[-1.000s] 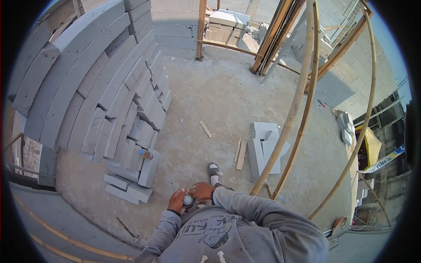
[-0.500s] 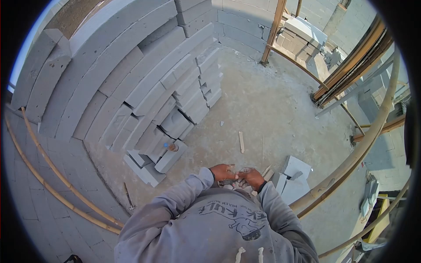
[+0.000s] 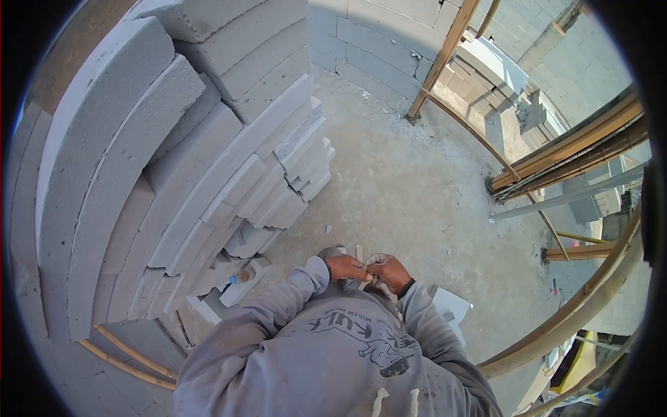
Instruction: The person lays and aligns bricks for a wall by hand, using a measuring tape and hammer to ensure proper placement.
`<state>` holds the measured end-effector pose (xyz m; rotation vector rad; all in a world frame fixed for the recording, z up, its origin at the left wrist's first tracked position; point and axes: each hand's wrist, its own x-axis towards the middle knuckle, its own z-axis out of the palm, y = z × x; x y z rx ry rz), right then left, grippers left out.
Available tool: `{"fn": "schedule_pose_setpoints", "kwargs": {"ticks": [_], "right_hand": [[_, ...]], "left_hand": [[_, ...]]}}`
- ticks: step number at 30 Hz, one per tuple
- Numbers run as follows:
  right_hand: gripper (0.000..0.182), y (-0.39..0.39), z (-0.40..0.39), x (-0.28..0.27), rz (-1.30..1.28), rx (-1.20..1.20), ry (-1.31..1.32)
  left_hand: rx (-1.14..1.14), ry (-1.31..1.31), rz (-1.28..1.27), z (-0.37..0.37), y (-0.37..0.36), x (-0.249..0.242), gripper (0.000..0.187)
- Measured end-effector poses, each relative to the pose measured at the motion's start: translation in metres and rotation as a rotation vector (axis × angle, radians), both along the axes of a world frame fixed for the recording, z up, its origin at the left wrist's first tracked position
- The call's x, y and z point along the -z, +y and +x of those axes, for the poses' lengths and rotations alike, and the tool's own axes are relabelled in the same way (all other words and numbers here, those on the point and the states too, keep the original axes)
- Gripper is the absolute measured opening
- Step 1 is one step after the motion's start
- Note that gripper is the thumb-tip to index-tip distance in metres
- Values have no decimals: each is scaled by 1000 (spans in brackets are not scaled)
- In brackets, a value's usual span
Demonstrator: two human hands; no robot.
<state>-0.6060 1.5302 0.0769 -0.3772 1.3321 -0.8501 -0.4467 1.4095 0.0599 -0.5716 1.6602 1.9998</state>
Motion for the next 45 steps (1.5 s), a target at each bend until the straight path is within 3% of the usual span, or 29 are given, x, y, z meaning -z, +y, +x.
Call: {"fn": "schedule_pose_setpoints", "kwargs": {"ticks": [3,8,10,18,21,22,24,26,28,30,31,33,36,40,45], "right_hand": [[10,-52,-45,-29,-80,67,-28],[9,-113,-121,-21,-99,186,-127],[12,-141,-147,-14,-32,129,-93],[19,-283,-286,19,49,-209,-69],[21,-338,-358,3,22,-233,-62],[21,-357,-385,-4,9,-252,-63],[20,-384,-441,-16,-51,-152,-144],[17,-412,-489,-39,-105,-54,-51],[16,-435,-542,-42,-115,69,38],[15,-451,-590,-38,-119,287,62],[15,-457,-609,-32,-121,284,64],[16,-472,-639,-17,-50,557,144],[19,-510,-646,10,27,590,191],[20,-583,-629,47,129,423,228],[20,-695,-620,67,221,386,228]], "left_hand": [[-38,12,13,-45,-60,-21,52],[-219,133,176,-108,-125,-19,45],[-152,134,-38,-134,-148,-6,43],[-372,2,-147,-253,-242,41,45],[-411,14,-307,-307,-288,19,43],[-401,-47,-360,-327,-303,-10,41],[-433,-108,-388,-355,-328,-21,38],[-512,-41,-435,-364,-359,-8,35],[-525,-199,-379,-363,-387,-8,38],[-490,-356,-520,-351,-409,12,39],[-469,-410,-541,-341,-419,29,40],[-461,-483,-531,-326,-439,44,40],[-450,-502,-473,-314,-471,66,43],[-477,-470,-438,-326,-526,92,42],[-484,-435,-506,-318,-631,67,35]]}}
